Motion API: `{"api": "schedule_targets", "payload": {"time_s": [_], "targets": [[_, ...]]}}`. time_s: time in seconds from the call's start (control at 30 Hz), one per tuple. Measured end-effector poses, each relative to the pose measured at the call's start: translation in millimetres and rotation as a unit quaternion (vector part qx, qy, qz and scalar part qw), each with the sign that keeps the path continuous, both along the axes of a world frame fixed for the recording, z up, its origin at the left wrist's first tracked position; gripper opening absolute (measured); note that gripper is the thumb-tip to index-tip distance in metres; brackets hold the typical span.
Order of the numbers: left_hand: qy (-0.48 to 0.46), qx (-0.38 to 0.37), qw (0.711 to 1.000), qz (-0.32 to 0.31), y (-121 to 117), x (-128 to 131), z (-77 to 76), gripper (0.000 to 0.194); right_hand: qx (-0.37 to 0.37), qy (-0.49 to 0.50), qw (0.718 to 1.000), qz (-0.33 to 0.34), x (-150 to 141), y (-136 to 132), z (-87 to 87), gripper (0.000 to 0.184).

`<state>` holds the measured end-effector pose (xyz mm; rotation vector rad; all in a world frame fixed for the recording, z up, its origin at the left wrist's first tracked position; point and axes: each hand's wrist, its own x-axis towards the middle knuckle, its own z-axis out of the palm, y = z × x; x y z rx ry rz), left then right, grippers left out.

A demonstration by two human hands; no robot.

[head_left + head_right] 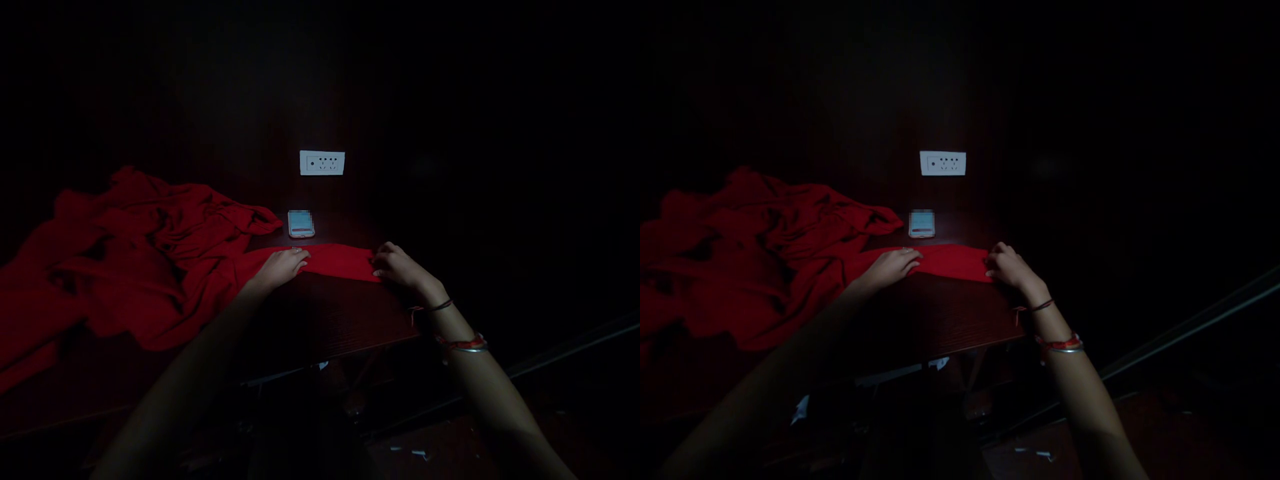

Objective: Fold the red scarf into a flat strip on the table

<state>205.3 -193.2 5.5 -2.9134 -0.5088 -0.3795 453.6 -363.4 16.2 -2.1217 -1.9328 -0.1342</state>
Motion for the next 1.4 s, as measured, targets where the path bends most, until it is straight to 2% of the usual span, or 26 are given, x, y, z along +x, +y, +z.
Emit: {"api": "schedule_targets", "payload": {"time_s": [0.07, 0.17, 0.37, 0.47, 0.67, 0.83, 1.0, 1.1, 1.17, 1.2, 1.27, 1.37, 1.4], "targets": [[0.000, 0.001, 1.000, -0.003, 1, 0, -0.6, 0.022, -0.025, 0.005, 1.000, -0.012, 1, 5, -5.6, 0.013], [0.005, 0.000, 1.000, -0.003, 2, 1, -1.3, 0.022, -0.025, 0.017, 0.999, -0.017, 0, 9, -9.3, 0.008], [-0.003, -0.012, 1.000, -0.001, 4, 1, -0.8, 0.022, 0.056, 0.004, 0.998, -0.020, -3, 7, 0.0, 0.008], [-0.019, -0.023, 1.000, 0.005, 5, 0, -0.7, 0.023, 0.069, -0.019, 0.997, -0.030, -6, 2, 7.6, 0.013], [0.020, -0.044, 0.997, -0.057, 4, 0, 1.1, 0.021, 0.156, -0.058, 0.983, -0.075, -13, -10, 19.2, 0.016], [0.031, -0.048, 0.995, -0.075, -1, 2, 2.6, 0.026, 0.075, 0.016, 0.997, -0.031, -11, -15, 21.1, 0.016], [0.038, -0.034, 0.995, -0.081, -1, 2, 2.1, 0.022, 0.067, 0.079, 0.994, -0.026, -1, -14, 20.1, 0.024], [0.038, -0.027, 0.996, -0.076, 0, 2, 1.7, 0.023, -0.042, 0.096, 0.994, -0.014, 6, -13, 19.8, 0.033], [0.037, -0.023, 0.996, -0.073, 0, 2, 1.4, 0.023, -0.108, 0.074, 0.991, -0.014, 9, -11, 20.1, 0.031], [0.037, -0.021, 0.996, -0.074, 0, 2, 1.4, 0.023, -0.114, 0.050, 0.992, -0.017, 10, -10, 20.7, 0.026], [0.037, -0.017, 0.996, -0.076, 0, 2, 1.5, 0.022, -0.063, -0.005, 0.997, -0.036, 10, -4, 22.2, 0.019], [0.027, -0.004, 0.997, -0.068, -1, 1, 2.5, 0.023, 0.071, -0.061, 0.994, -0.065, 10, 7, 23.6, 0.020], [0.022, 0.001, 0.998, -0.063, -1, 1, 2.9, 0.023, 0.086, -0.069, 0.992, -0.064, 10, 12, 23.2, 0.020]]}}
